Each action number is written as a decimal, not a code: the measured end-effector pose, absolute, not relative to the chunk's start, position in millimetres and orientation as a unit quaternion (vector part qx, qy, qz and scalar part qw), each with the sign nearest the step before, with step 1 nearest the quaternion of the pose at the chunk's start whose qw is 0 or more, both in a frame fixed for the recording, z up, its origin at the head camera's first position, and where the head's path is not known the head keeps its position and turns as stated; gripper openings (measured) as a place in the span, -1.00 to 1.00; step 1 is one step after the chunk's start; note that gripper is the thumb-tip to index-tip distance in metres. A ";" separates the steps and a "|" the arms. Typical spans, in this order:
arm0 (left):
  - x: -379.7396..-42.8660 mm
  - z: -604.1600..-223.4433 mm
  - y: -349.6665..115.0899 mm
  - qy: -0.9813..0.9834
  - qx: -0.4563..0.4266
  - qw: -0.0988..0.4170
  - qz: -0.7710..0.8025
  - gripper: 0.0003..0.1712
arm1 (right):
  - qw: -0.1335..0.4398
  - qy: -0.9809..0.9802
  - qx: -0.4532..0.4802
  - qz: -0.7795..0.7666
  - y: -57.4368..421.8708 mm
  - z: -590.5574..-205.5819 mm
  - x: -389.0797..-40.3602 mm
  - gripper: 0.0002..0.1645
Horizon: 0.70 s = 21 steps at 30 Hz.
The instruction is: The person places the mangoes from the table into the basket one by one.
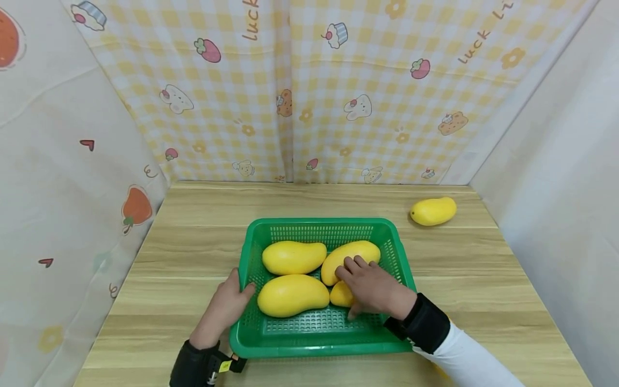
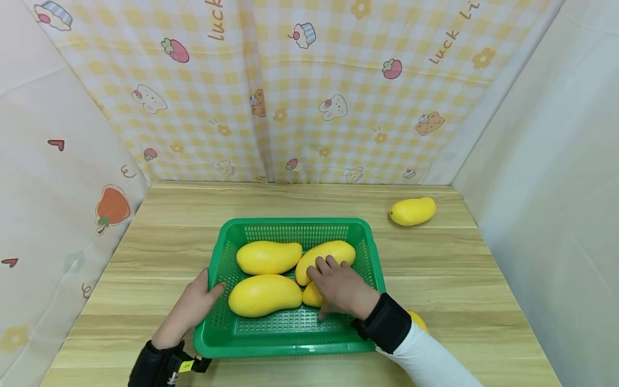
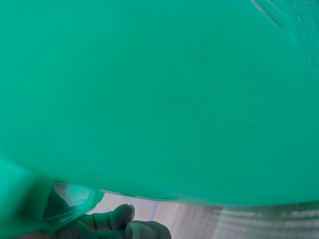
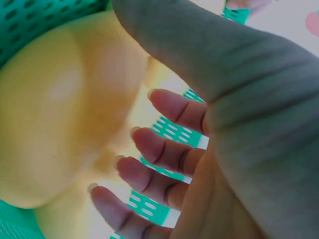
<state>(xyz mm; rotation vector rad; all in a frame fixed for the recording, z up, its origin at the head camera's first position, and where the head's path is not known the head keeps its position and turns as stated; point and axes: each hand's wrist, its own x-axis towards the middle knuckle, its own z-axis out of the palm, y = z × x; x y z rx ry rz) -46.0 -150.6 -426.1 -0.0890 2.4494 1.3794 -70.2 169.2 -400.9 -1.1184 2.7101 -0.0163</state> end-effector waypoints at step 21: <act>-44.8 -424.4 -151.8 0.851 -0.025 0.163 0.499 -0.58 | 0.004 0.947 -0.303 -0.109 236.0 -337.8 -65.5 -0.70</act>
